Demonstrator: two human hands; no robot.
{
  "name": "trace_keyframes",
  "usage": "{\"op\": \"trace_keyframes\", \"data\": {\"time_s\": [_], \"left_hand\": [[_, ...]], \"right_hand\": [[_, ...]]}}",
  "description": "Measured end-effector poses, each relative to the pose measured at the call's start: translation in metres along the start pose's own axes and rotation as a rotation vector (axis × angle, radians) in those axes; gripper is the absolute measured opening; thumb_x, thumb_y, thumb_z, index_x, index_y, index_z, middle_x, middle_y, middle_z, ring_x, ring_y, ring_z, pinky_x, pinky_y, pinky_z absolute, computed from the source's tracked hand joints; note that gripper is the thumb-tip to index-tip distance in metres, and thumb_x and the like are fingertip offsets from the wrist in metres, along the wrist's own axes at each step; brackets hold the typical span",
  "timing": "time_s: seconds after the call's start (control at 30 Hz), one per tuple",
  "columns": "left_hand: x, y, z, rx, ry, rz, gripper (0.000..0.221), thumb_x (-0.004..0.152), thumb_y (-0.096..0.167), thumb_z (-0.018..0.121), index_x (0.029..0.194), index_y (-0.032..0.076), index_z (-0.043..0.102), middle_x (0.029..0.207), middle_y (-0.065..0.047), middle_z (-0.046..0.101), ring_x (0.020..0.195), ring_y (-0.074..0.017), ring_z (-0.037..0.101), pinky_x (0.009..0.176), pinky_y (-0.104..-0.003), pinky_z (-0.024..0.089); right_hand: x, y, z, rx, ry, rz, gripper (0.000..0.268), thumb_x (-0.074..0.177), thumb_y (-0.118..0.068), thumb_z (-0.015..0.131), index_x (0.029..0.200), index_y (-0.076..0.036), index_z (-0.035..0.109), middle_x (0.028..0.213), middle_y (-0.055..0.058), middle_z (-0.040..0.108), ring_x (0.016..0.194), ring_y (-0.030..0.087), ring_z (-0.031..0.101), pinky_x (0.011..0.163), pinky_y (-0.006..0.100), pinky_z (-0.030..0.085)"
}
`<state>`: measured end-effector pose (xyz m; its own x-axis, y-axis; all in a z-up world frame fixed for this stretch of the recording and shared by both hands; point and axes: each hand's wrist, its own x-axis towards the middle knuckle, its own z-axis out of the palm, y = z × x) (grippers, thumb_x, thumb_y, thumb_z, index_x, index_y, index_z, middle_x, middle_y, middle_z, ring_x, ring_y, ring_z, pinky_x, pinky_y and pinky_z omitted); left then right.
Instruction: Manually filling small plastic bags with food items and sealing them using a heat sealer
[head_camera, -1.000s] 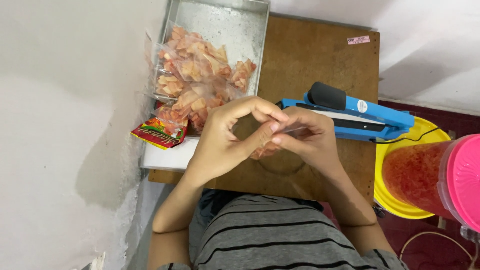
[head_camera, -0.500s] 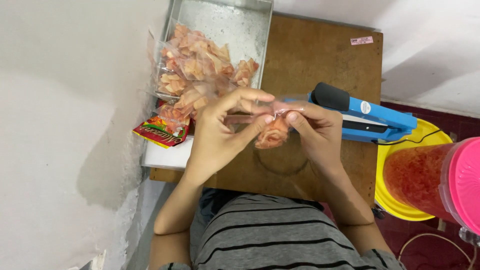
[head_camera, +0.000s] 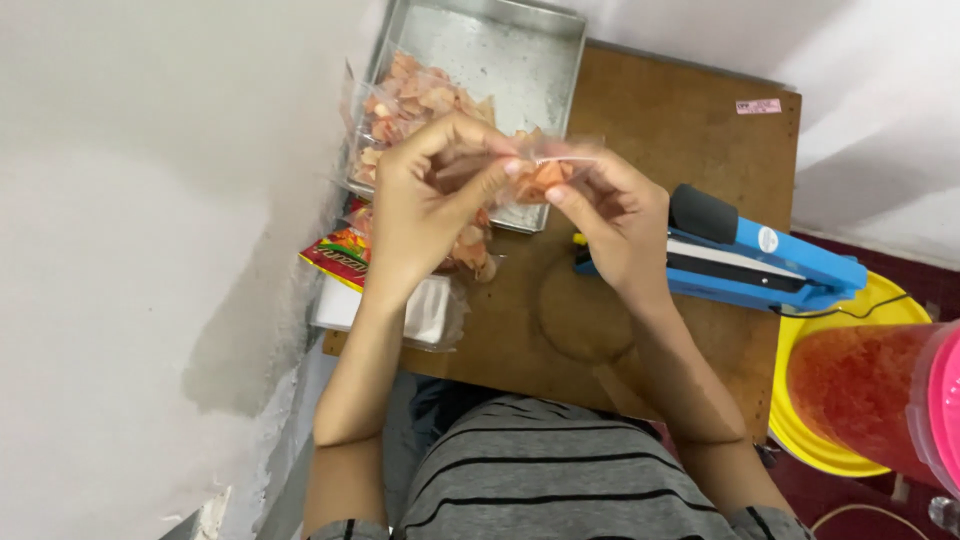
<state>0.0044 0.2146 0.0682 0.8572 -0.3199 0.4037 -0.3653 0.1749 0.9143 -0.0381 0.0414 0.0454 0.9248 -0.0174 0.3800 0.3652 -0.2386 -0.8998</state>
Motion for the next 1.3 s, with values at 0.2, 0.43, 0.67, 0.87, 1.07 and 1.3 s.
{"op": "trace_keyframes", "data": {"time_s": [0.2, 0.43, 0.67, 0.87, 1.07, 1.3], "left_hand": [[0.024, -0.042, -0.019, 0.099, 0.086, 0.003, 0.008, 0.083, 0.009, 0.075, 0.090, 0.008, 0.070, 0.079, -0.007, 0.070, 0.080, -0.0128, 0.066, 0.070, -0.027, 0.059], [0.053, -0.078, -0.039, 0.128, -0.005, -0.031, 0.008, 0.086, 0.002, 0.069, 0.092, 0.006, 0.067, 0.084, -0.012, 0.070, 0.087, -0.0229, 0.069, 0.075, -0.033, 0.059], [0.065, -0.109, -0.048, 0.350, -0.139, -0.016, 0.011, 0.080, -0.004, 0.068, 0.088, 0.003, 0.064, 0.081, -0.019, 0.069, 0.086, -0.0375, 0.069, 0.075, -0.045, 0.057], [0.056, -0.101, -0.056, 0.561, -0.267, -0.108, 0.012, 0.083, 0.001, 0.062, 0.095, 0.005, 0.063, 0.088, -0.018, 0.071, 0.091, -0.0376, 0.068, 0.080, -0.047, 0.054], [0.036, -0.088, -0.062, 0.658, -0.325, -0.272, 0.024, 0.086, 0.020, 0.062, 0.109, 0.011, 0.060, 0.100, -0.016, 0.069, 0.098, -0.0369, 0.064, 0.081, -0.049, 0.052], [0.031, -0.094, -0.049, 0.765, -0.536, -0.436, 0.061, 0.068, 0.005, 0.076, 0.124, 0.005, 0.052, 0.118, -0.022, 0.061, 0.114, -0.0432, 0.055, 0.097, -0.052, 0.044]], "right_hand": [[0.025, 0.034, 0.016, -0.029, 0.103, -0.124, 0.019, 0.093, 0.002, 0.063, 0.112, 0.003, 0.063, 0.108, 0.017, 0.066, 0.100, 0.017, 0.056, 0.095, 0.037, 0.047], [0.050, 0.071, 0.026, -0.163, 0.164, -0.124, 0.014, 0.094, -0.003, 0.064, 0.108, -0.001, 0.065, 0.104, 0.015, 0.067, 0.096, 0.022, 0.062, 0.093, 0.039, 0.046], [0.058, 0.115, 0.042, -0.193, 0.196, -0.019, 0.014, 0.090, 0.001, 0.061, 0.103, -0.003, 0.065, 0.099, 0.019, 0.066, 0.099, 0.031, 0.060, 0.093, 0.043, 0.044], [0.050, 0.115, 0.044, -0.310, -0.020, 0.122, 0.042, 0.078, 0.009, 0.050, 0.114, -0.011, 0.058, 0.108, 0.015, 0.063, 0.111, 0.037, 0.057, 0.099, 0.047, 0.041], [0.038, 0.094, 0.037, -0.310, -0.078, 0.080, 0.040, 0.080, 0.002, 0.049, 0.114, -0.014, 0.061, 0.116, 0.012, 0.059, 0.119, 0.035, 0.053, 0.101, 0.046, 0.039], [0.027, 0.135, 0.036, -0.563, -0.125, -0.102, 0.019, 0.080, -0.017, 0.076, 0.096, -0.021, 0.067, 0.107, 0.007, 0.054, 0.102, 0.034, 0.057, 0.089, 0.042, 0.046]]}}
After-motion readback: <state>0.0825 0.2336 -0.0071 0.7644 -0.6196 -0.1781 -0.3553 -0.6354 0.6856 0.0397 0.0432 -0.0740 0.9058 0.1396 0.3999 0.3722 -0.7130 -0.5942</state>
